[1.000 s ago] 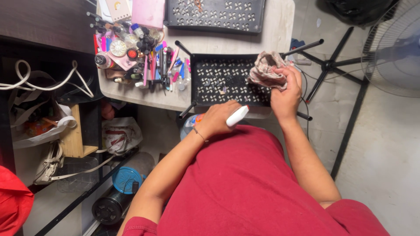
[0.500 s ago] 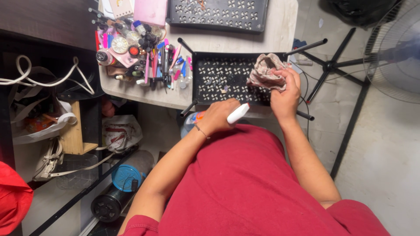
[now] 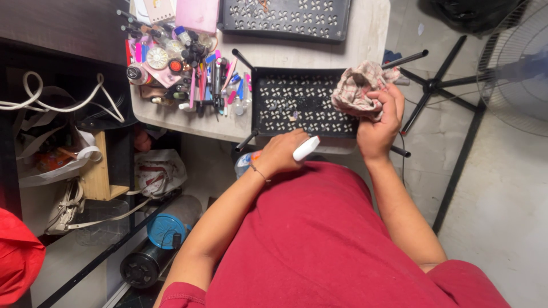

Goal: The recorder is seen organizing and cleaning various items, including small accessories and trays, on a table and shelf.

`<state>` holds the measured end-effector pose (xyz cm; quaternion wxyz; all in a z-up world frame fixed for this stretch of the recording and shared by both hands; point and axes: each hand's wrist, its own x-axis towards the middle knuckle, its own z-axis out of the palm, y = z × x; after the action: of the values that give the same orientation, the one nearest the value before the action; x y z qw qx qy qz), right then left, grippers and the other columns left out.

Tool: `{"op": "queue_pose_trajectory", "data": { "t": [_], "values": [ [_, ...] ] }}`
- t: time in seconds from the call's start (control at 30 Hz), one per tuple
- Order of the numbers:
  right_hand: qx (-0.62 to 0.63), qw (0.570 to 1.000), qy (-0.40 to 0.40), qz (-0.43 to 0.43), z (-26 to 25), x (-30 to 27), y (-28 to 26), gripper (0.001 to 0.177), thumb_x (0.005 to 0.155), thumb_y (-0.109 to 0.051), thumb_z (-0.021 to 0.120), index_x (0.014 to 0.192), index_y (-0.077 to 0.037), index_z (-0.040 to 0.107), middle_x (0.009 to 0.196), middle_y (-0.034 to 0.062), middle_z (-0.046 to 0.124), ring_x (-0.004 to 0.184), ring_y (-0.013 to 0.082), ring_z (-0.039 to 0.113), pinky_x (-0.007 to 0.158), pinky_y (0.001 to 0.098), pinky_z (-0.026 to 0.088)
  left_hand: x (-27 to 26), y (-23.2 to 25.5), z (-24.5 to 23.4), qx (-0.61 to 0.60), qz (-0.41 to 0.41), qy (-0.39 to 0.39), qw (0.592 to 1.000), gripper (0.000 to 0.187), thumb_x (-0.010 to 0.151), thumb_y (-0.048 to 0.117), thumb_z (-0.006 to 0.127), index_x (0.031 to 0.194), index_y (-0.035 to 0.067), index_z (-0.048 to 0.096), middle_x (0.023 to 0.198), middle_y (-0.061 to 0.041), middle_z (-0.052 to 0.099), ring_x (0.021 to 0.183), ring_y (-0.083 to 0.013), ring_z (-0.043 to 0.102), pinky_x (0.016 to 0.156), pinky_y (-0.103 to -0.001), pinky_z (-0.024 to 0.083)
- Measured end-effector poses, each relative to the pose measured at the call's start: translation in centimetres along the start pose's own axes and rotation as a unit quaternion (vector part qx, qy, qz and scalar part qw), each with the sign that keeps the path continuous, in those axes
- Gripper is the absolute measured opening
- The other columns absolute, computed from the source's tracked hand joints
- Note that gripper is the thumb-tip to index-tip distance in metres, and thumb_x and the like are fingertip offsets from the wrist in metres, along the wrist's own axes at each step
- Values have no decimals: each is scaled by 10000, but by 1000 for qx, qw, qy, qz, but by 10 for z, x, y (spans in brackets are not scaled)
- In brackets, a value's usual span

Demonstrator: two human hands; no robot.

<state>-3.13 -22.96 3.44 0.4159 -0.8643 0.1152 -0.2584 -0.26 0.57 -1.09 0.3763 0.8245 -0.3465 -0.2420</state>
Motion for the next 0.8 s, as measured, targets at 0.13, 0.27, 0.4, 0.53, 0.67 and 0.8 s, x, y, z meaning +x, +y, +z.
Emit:
{"op": "queue_pose_trajectory", "data": {
  "t": [0.13,0.27,0.4,0.53,0.67,0.8],
  "values": [
    [5,1000,-4,2,0,2,4,391,830,171,653,1157,-43,638,1390,206,573,1313,372,586,1158,414,445,-3,1,3,8,-6,0,1000,307,711,196,756,966,122,601,953,-98,636,884,-372,664,739,-502,524],
    [8,1000,-15,17,2,1,8,428,785,186,608,1142,-47,644,1374,197,582,1299,371,597,1149,410,452,-4,4,0,-9,5,2,1000,299,735,194,743,989,128,600,969,-95,635,877,-369,663,725,-503,519],
    [4,999,-31,29,4,-4,10,465,757,188,558,1139,-58,659,1370,206,575,1299,382,598,1141,400,453,-10,1,5,20,-10,14,1000,299,754,201,747,1006,124,605,979,-85,639,901,-360,668,746,-494,525],
    [3,998,-56,23,9,-10,20,505,743,176,532,1172,-56,663,1356,208,553,1310,399,582,1157,400,446,-22,22,-20,-13,9,82,997,428,769,174,722,1186,138,631,1090,-88,665,980,-353,680,773,-459,550],
    [-49,991,-114,49,23,-24,44,533,753,129,570,1229,-81,683,1376,204,523,1305,411,562,1122,416,464,-41,43,-48,-19,-19,161,987,500,783,155,733,1266,107,613,1245,-138,659,993,-353,676,806,-432,565],
    [-105,976,-183,49,41,-44,79,551,734,55,674,1270,-75,658,1450,241,461,1341,465,463,1113,468,429,-54,68,-81,-17,-23,232,972,469,796,104,717,1247,61,596,1207,-148,649,1045,-363,677,841,-416,580]
  ]
}}
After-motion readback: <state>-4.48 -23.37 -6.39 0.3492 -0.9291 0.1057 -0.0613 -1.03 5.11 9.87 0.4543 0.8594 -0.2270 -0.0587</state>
